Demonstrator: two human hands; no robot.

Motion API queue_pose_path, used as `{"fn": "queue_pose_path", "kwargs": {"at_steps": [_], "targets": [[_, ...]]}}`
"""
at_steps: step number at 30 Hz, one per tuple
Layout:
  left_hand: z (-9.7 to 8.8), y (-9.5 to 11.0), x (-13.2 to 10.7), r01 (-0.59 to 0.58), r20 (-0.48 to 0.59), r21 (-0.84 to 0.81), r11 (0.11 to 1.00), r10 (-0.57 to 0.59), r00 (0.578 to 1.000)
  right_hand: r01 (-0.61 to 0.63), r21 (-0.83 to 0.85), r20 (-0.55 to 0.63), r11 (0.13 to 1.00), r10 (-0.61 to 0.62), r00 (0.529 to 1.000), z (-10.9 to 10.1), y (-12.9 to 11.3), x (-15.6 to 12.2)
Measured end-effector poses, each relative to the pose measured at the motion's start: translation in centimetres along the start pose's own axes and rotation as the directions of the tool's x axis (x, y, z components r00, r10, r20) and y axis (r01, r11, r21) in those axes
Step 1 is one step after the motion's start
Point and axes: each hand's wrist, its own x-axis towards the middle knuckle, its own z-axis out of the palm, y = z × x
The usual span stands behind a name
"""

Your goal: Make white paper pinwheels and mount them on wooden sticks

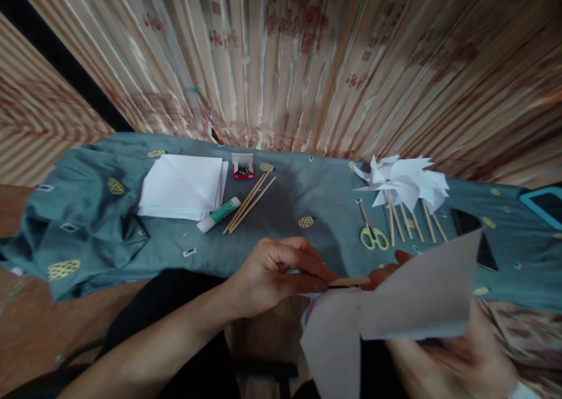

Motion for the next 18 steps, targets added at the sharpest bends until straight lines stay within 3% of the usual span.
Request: {"fn": "queue_pose_path", "kwargs": {"at_steps": [3,9,14,18], "targets": [[0.1,0.0,-0.1,0.009,0.005,0.018,1.0,-0.009,1.0,-0.019,0.018,-0.027,1.0,0.02,0.999,0.3,-0.2,0.4],[0.0,-0.8,0.1,0.009,-0.039,0.051,0.999,-0.007,0.999,-0.155,0.179,0.117,0.971,0.136,0.984,1.1,-0.6,2.0],[-0.4,-2.4,0.9,0.04,-0.152,0.043,0.998,-0.033,0.988,-0.398,0.323,0.251,0.858,0.328,0.911,2.8,0.3,3.6],[-0.4,-3.6,1.5,0.031,-0.235,0.001,1.0,-0.03,0.972,-0.515,0.417,0.345,0.749,0.394,0.852,4.0,1.2,4.6]]}}
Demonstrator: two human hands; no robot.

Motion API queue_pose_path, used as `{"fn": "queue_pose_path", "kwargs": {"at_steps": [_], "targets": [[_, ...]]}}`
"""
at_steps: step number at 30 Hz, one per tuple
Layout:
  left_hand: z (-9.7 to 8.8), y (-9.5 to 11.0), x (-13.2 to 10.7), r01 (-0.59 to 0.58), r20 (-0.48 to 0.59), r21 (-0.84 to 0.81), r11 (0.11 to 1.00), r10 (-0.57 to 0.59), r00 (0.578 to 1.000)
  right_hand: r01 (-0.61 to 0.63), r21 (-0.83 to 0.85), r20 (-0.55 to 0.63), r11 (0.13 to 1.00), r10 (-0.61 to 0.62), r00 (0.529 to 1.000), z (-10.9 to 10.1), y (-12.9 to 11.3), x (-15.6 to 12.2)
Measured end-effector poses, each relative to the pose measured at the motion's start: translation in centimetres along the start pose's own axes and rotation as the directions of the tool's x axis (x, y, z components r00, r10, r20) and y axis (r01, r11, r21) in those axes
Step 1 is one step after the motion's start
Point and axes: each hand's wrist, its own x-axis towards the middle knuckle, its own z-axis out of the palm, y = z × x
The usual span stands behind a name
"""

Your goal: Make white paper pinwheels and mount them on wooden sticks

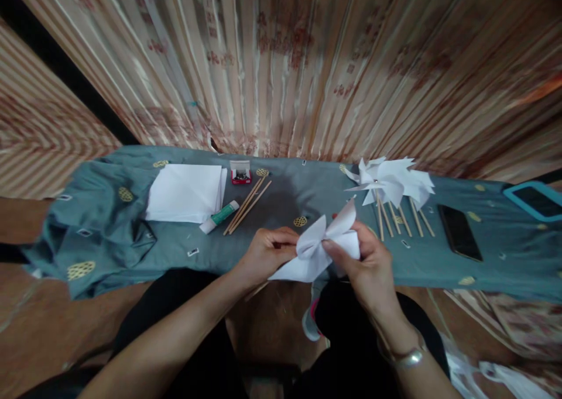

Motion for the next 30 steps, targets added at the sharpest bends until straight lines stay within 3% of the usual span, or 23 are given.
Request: {"fn": "queue_pose_path", "kwargs": {"at_steps": [6,11,21,26,30], "targets": [[0.9,-0.8,0.1,0.084,-0.101,-0.122,0.989,-0.097,0.99,-0.106,0.193,0.062,0.975,0.096,0.994,0.1,0.7,1.4],[1.3,-1.4,-0.9,0.163,-0.185,-0.217,0.963,-0.204,0.961,-0.179,0.256,0.133,0.95,0.149,0.98,0.4,1.6,2.0],[1.7,-4.4,-3.9,0.173,-0.268,-0.419,0.891,-0.304,0.914,-0.275,0.177,0.308,0.945,0.212,0.927,1.4,3.7,1.5],[1.6,-6.1,-4.5,0.153,-0.32,-0.492,0.857,-0.341,0.884,-0.296,0.138,0.331,0.945,0.238,0.913,2.2,4.9,1.5],[1.5,-6.7,-4.7,0.118,-0.329,-0.517,0.848,-0.324,0.887,-0.312,0.138,0.351,0.94,0.248,0.903,2.7,5.1,1.6]]}}
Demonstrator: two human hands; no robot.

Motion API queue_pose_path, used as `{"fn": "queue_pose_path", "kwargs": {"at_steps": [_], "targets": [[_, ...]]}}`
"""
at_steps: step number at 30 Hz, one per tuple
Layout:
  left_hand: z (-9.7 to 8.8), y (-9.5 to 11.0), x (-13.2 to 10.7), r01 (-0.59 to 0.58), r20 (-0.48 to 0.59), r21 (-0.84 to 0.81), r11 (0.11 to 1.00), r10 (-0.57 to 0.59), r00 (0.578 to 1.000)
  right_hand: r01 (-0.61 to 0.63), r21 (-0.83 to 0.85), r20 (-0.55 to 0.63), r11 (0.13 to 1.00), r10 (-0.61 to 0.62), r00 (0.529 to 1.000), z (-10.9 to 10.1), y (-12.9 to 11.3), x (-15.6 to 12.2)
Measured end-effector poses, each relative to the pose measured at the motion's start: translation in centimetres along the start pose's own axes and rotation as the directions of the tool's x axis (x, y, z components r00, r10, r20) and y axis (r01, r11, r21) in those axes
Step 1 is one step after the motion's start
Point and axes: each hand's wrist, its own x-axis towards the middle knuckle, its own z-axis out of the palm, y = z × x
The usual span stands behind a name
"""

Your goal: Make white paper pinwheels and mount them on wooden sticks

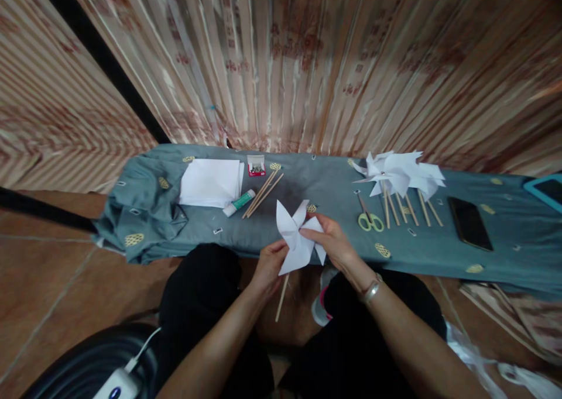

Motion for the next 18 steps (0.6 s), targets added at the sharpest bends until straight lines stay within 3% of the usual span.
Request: {"fn": "queue_pose_path", "kwargs": {"at_steps": [8,12,18], "targets": [[-0.4,0.1,-0.9,-0.009,0.009,-0.037,0.999,0.009,1.0,-0.031,0.036,0.022,0.999,0.03,0.999,0.3,-0.1,0.2],[-0.6,0.2,-1.5,0.01,0.073,0.05,0.999,-0.013,0.997,-0.032,0.024,0.01,0.999,0.031,0.999,0.2,0.0,0.3],[-1.1,-0.4,-1.3,-0.082,0.037,0.151,0.985,0.077,0.996,-0.044,-0.043,0.0,0.998,0.045,0.999,-0.2,0.4,0.6]]}}
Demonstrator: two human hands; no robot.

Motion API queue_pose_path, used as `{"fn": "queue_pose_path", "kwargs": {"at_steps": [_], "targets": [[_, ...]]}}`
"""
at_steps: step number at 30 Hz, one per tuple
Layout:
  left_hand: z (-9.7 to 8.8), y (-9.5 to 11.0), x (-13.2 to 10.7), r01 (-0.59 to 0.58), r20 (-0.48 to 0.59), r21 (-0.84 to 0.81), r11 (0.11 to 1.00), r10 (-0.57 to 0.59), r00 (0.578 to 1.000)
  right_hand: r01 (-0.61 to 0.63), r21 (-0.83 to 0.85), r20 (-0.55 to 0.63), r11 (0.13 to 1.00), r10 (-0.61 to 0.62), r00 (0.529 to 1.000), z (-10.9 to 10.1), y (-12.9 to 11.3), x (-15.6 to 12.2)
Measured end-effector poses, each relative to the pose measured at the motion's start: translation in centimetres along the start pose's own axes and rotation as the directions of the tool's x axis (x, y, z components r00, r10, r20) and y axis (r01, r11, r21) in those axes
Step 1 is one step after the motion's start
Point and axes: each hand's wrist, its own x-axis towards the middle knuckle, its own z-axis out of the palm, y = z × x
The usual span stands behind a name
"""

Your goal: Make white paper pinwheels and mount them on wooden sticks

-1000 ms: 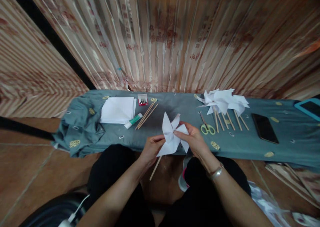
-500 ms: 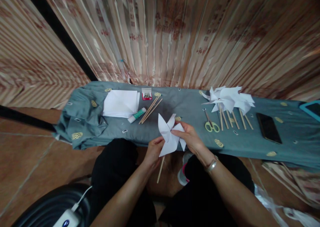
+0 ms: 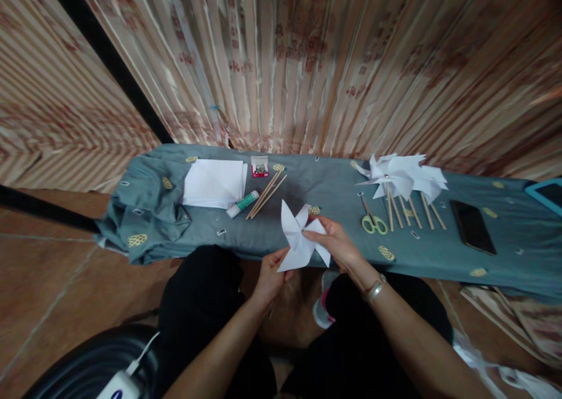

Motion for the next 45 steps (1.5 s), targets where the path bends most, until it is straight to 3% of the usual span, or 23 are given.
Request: {"fn": "queue_pose_path", "kwargs": {"at_steps": [6,13,17,19,22,24,31,36,45], "targets": [[-0.2,-0.9,-0.5,0.011,-0.018,0.037,0.999,-0.01,1.0,0.002,-0.137,-0.03,0.991,-0.006,1.0,-0.5,0.6,0.2],[-0.1,-1.6,-1.4,0.136,-0.042,-0.153,0.979,-0.144,0.989,0.031,-0.424,-0.035,0.905,-0.051,0.998,-0.8,1.8,1.3],[-0.2,-2.1,-1.3,0.191,-0.046,-0.264,0.945,-0.211,0.976,0.064,-0.663,-0.005,0.746,-0.091,0.996,-0.5,1.6,2.0],[-0.2,-2.3,-1.2,0.221,-0.042,-0.326,0.919,-0.248,0.968,0.09,-0.785,0.032,0.613,-0.106,0.994,-0.3,0.8,2.1],[-0.2,-2.3,-1.2,0.239,-0.015,-0.416,0.877,-0.269,0.963,0.132,-0.905,0.119,0.405,-0.056,0.991,0.2,-0.8,2.3],[-0.2,-2.3,-1.2,0.244,0.017,-0.445,0.862,-0.264,0.964,0.149,-0.925,0.159,0.35,-0.001,0.987,0.5,-1.7,2.6],[-0.2,-2.7,-1.2,0.266,0.088,-0.462,0.846,-0.254,0.963,0.159,-0.928,0.204,0.336,0.104,0.973,0.9,-2.7,3.7],[0.0,-2.9,-1.1,0.258,0.089,-0.468,0.845,-0.245,0.965,0.167,-0.912,0.249,0.374,0.186,0.95,0.8,-2.8,4.4],[0.1,-2.5,-1.3,0.254,0.118,-0.437,0.863,-0.225,0.967,0.175,-0.876,0.277,0.45,0.173,0.945,0.2,-2.2,4.4]]}}
